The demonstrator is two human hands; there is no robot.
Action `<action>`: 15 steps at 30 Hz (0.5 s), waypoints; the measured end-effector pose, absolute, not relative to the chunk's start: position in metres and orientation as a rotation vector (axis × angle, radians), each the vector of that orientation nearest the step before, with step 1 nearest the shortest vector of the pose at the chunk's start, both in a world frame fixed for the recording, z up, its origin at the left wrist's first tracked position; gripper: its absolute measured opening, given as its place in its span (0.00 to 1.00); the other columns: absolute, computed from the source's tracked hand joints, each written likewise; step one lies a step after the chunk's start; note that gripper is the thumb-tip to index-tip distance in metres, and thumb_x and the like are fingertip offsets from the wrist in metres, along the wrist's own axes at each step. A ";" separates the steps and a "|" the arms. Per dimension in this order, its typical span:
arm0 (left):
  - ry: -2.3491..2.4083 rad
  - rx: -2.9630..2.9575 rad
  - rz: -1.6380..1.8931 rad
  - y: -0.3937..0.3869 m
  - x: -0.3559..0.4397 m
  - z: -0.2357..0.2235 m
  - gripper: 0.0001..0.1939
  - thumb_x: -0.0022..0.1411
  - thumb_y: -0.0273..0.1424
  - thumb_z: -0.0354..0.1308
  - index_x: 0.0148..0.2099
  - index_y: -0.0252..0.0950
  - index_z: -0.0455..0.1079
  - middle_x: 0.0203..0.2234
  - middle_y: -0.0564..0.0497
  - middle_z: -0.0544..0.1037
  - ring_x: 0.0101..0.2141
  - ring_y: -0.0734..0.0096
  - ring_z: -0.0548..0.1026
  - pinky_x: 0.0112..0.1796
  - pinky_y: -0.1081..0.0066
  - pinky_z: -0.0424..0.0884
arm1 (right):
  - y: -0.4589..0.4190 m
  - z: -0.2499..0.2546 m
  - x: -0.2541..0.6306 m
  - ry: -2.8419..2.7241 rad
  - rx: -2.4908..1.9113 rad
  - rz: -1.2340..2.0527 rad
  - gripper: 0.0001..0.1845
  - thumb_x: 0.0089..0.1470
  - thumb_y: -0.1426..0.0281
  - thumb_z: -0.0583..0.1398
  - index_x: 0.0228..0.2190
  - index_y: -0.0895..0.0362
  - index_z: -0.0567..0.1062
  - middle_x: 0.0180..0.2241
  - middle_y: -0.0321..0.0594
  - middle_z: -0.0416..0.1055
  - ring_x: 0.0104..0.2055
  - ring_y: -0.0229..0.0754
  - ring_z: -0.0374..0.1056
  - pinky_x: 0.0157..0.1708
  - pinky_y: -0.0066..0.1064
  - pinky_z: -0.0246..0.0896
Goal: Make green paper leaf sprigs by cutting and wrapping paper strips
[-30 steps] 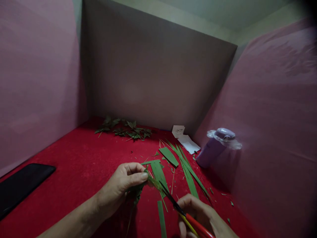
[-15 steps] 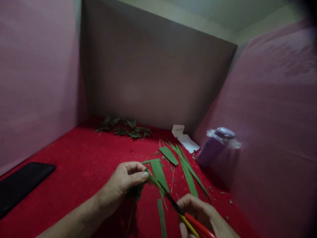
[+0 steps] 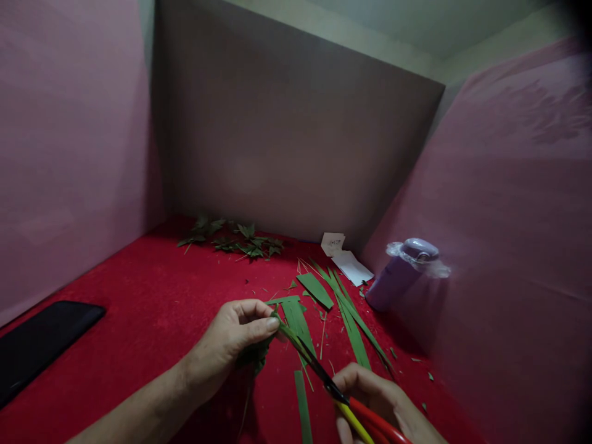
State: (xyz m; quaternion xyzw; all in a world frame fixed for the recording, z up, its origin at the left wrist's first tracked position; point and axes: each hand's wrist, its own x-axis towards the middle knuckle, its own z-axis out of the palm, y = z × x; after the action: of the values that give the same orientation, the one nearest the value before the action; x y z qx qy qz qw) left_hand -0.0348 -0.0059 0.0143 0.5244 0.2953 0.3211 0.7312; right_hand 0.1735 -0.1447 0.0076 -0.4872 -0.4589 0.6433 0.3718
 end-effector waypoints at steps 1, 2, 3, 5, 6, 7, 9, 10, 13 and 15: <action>0.648 1.156 0.707 -0.006 -0.035 0.014 0.10 0.49 0.35 0.64 0.26 0.33 0.69 0.18 0.55 0.72 0.18 0.82 0.61 0.21 0.79 0.55 | -0.145 0.007 0.173 -1.166 -1.240 1.660 0.35 0.33 0.49 0.67 0.38 0.54 0.63 0.26 0.34 0.65 0.22 0.28 0.52 0.22 0.21 0.50; 0.647 1.158 0.707 -0.006 -0.035 0.014 0.10 0.49 0.35 0.64 0.26 0.33 0.70 0.17 0.55 0.71 0.18 0.82 0.61 0.21 0.79 0.55 | -0.146 0.007 0.172 -1.149 -1.231 1.661 0.36 0.32 0.48 0.67 0.38 0.54 0.63 0.26 0.34 0.66 0.22 0.28 0.52 0.22 0.21 0.50; 0.646 1.160 0.708 -0.006 -0.035 0.014 0.10 0.49 0.35 0.64 0.26 0.33 0.70 0.17 0.56 0.70 0.18 0.82 0.61 0.21 0.79 0.54 | -0.147 0.007 0.171 -1.126 -1.222 1.656 0.36 0.31 0.47 0.67 0.38 0.54 0.63 0.26 0.34 0.66 0.22 0.28 0.52 0.22 0.20 0.50; 0.643 1.165 0.710 -0.005 -0.035 0.013 0.10 0.49 0.35 0.64 0.27 0.33 0.70 0.16 0.56 0.70 0.18 0.83 0.60 0.21 0.79 0.54 | -0.148 0.007 0.170 -1.079 -1.215 1.626 0.38 0.31 0.46 0.66 0.38 0.55 0.63 0.26 0.34 0.66 0.22 0.28 0.53 0.22 0.19 0.50; 0.640 1.171 0.712 -0.005 -0.035 0.013 0.10 0.49 0.35 0.64 0.27 0.33 0.70 0.16 0.56 0.70 0.18 0.83 0.60 0.21 0.79 0.54 | -0.148 0.007 0.170 -1.070 -1.211 1.618 0.38 0.30 0.45 0.66 0.38 0.56 0.63 0.26 0.34 0.66 0.22 0.27 0.53 0.22 0.19 0.50; 0.636 1.178 0.711 -0.005 -0.035 0.013 0.10 0.49 0.35 0.64 0.27 0.33 0.70 0.17 0.56 0.70 0.18 0.83 0.60 0.21 0.79 0.54 | -0.147 0.008 0.170 -1.068 -1.207 1.619 0.40 0.29 0.45 0.66 0.39 0.56 0.63 0.26 0.34 0.66 0.22 0.27 0.53 0.22 0.18 0.50; 0.631 1.191 0.709 -0.005 -0.035 0.012 0.11 0.49 0.35 0.64 0.27 0.32 0.70 0.18 0.55 0.71 0.18 0.82 0.61 0.21 0.79 0.55 | -0.146 0.008 0.170 -1.097 -1.181 1.657 0.41 0.28 0.45 0.67 0.38 0.57 0.63 0.25 0.34 0.66 0.21 0.26 0.52 0.20 0.18 0.49; 0.630 1.193 0.698 -0.005 -0.035 0.012 0.11 0.49 0.35 0.64 0.27 0.32 0.70 0.17 0.55 0.72 0.18 0.82 0.61 0.21 0.79 0.54 | -0.145 0.009 0.170 -1.106 -1.173 1.673 0.41 0.27 0.45 0.67 0.38 0.57 0.63 0.25 0.34 0.66 0.21 0.26 0.52 0.20 0.18 0.49; 0.637 1.196 0.707 -0.006 -0.035 0.012 0.11 0.49 0.36 0.64 0.27 0.32 0.69 0.18 0.55 0.72 0.18 0.82 0.61 0.21 0.79 0.55 | -0.144 0.011 0.170 -1.085 -1.212 1.633 0.39 0.29 0.46 0.67 0.37 0.57 0.63 0.25 0.34 0.66 0.22 0.27 0.53 0.21 0.18 0.50; 0.643 1.189 0.716 -0.006 -0.035 0.012 0.11 0.49 0.35 0.64 0.27 0.32 0.69 0.18 0.54 0.73 0.18 0.82 0.61 0.21 0.79 0.55 | -0.145 0.014 0.167 -1.064 -1.232 1.613 0.39 0.29 0.47 0.67 0.37 0.58 0.63 0.24 0.34 0.66 0.22 0.27 0.53 0.21 0.18 0.50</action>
State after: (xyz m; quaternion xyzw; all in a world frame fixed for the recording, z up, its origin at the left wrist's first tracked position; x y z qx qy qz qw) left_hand -0.0349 -0.0065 0.0122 0.5384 0.2910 0.3243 0.7213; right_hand 0.1673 -0.1452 0.0136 -0.4899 -0.4228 0.6413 0.4123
